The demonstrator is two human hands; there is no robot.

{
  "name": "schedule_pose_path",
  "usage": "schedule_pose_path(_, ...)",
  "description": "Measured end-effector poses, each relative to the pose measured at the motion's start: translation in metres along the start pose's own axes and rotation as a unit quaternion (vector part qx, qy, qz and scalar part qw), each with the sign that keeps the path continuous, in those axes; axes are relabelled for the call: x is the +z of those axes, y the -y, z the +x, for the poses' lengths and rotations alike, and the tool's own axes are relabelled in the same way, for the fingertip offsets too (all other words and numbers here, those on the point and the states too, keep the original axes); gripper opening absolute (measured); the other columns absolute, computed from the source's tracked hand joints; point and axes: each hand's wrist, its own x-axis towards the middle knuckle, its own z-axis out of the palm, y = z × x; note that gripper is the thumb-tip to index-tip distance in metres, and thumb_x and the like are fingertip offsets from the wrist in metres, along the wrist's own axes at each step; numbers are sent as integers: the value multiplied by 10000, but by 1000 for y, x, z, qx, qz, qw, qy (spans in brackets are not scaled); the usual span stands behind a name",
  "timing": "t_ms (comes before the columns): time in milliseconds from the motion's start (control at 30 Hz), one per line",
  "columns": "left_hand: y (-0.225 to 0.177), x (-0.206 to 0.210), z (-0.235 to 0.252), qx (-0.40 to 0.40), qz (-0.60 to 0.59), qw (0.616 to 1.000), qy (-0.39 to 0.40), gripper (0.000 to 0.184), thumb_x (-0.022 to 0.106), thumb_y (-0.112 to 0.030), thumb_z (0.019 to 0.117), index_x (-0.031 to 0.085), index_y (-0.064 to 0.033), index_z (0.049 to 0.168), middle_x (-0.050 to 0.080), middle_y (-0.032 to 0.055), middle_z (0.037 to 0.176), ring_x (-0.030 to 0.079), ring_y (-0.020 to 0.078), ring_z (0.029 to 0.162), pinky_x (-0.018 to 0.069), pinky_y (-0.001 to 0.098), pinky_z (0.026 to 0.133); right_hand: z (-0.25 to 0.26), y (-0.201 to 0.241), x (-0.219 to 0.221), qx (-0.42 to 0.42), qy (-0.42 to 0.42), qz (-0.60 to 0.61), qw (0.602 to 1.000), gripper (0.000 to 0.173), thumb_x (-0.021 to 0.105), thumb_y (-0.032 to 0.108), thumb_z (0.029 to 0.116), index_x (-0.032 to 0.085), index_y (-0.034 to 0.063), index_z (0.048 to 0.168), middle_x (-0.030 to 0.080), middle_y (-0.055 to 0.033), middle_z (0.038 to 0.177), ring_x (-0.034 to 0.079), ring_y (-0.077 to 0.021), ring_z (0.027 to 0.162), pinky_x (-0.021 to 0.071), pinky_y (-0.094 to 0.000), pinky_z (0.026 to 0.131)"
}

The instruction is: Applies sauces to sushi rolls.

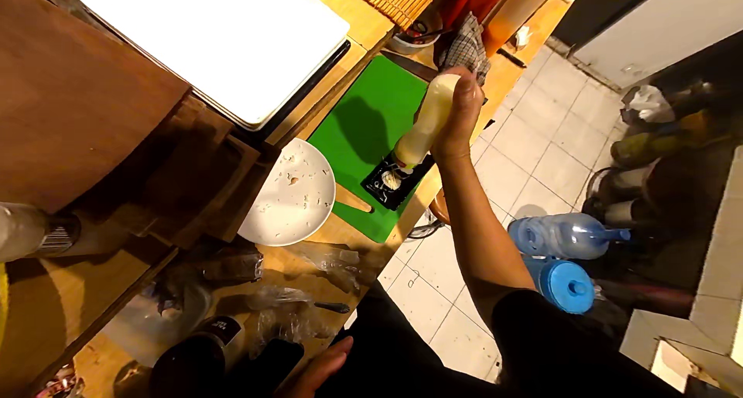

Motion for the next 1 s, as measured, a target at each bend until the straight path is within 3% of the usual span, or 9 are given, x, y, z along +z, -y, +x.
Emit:
schedule_pose_path(300, 1, 0, 1, 3, -9, 1000, 7, 852, 740, -568, 880, 473, -17, 1472, 504, 221, 1513, 505, 343, 1395, 434, 508, 1161, -39, 18, -19, 42, 16, 91, 995, 635, 511, 757, 919, 652, 149, 1033, 655, 43, 807, 627, -94, 663, 561, -312, 589)
schedule_pose_path(400, 1, 2, 2, -1, -13, 1000, 3, 863, 751, -563, 871, 475, 1, 1464, 506, 235, 1506, 507, 350, 1393, 432, 513, 1162, -26, 6, -17, 25, 1, 66, 998, 627, 499, 746, 931, 658, 148, 1029, 670, 66, 822, 648, -65, 695, 586, -301, 630)
schedule_pose_path(500, 1, 3, 3, -11, -10, 1000, 2, 889, 757, -569, 862, 464, 10, 1471, 501, 232, 1509, 508, 326, 1391, 434, 499, 1156, -7, -7, -13, 9, -23, 18, 1000, 548, 464, 636, 1001, 643, 119, 1006, 653, 80, 840, 646, -29, 752, 585, -280, 698)
schedule_pose_path(733, 0, 7, 4, -17, 11, 1000, -7, 911, 730, -593, 873, 452, 33, 1473, 501, 248, 1499, 524, 321, 1371, 446, 500, 1136, 21, -33, -6, -13, -35, 0, 999, 507, 442, 576, 1030, 621, 105, 972, 631, 74, 795, 637, -24, 699, 582, -270, 650)
schedule_pose_path(933, -3, 9, 7, -28, 9, 1000, -3, 975, 734, -632, 847, 448, 64, 1466, 499, 267, 1491, 512, 327, 1380, 434, 494, 1148, -6, -11, -17, 7, -10, 5, 1000, 536, 444, 604, 1020, 642, 105, 1017, 643, 80, 873, 633, -12, 790, 571, -265, 732)
schedule_pose_path(1000, -2, 9, 8, -23, 10, 1000, 2, 966, 730, -632, 851, 450, 60, 1464, 500, 269, 1492, 512, 336, 1382, 439, 502, 1147, -24, -3, -26, 19, -2, 26, 999, 581, 463, 672, 987, 657, 126, 1033, 661, 77, 877, 644, -31, 768, 585, -286, 694)
